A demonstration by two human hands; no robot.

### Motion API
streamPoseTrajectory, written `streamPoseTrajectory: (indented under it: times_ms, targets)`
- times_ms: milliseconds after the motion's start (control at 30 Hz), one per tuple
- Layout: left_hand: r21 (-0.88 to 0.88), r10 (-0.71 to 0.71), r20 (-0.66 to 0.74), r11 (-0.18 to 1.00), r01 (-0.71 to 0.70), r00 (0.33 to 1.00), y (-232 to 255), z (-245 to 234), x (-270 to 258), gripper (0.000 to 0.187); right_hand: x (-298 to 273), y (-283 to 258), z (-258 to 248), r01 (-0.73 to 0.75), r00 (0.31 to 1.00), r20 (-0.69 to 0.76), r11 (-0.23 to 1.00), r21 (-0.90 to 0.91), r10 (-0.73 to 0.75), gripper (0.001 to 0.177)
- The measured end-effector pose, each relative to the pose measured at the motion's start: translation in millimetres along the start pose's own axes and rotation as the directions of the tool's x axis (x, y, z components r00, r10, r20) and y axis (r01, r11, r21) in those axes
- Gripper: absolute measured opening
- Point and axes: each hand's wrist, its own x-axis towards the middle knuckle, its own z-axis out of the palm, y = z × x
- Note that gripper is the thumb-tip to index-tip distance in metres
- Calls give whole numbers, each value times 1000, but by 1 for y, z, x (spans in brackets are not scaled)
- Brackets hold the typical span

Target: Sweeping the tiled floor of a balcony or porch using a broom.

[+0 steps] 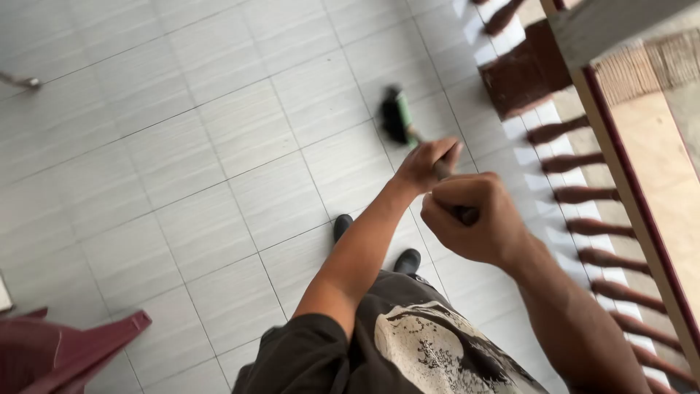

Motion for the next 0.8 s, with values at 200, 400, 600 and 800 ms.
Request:
streamPoseTrajectory:
  times_ms: [200, 400, 600, 800]
  targets:
    - [-27, 65, 158, 998, -61, 985, 66, -18, 31, 19, -1, -6, -61, 217, 973, -107, 969, 116, -205, 34]
    - [272, -183, 289, 957, 103, 940, 95, -108, 1, 23, 1, 83, -75, 292, 956, -174, 772, 564, -235, 34]
    - [514, -494, -37, 736, 440, 869, -43, -211, -51, 22, 115, 63, 78, 77, 995, -96, 768, 636, -20, 32]
    - [259, -311, -156, 903, 342, 938, -131, -216, -49, 25, 132, 32, 143, -91, 996, -6, 969, 228, 94, 21]
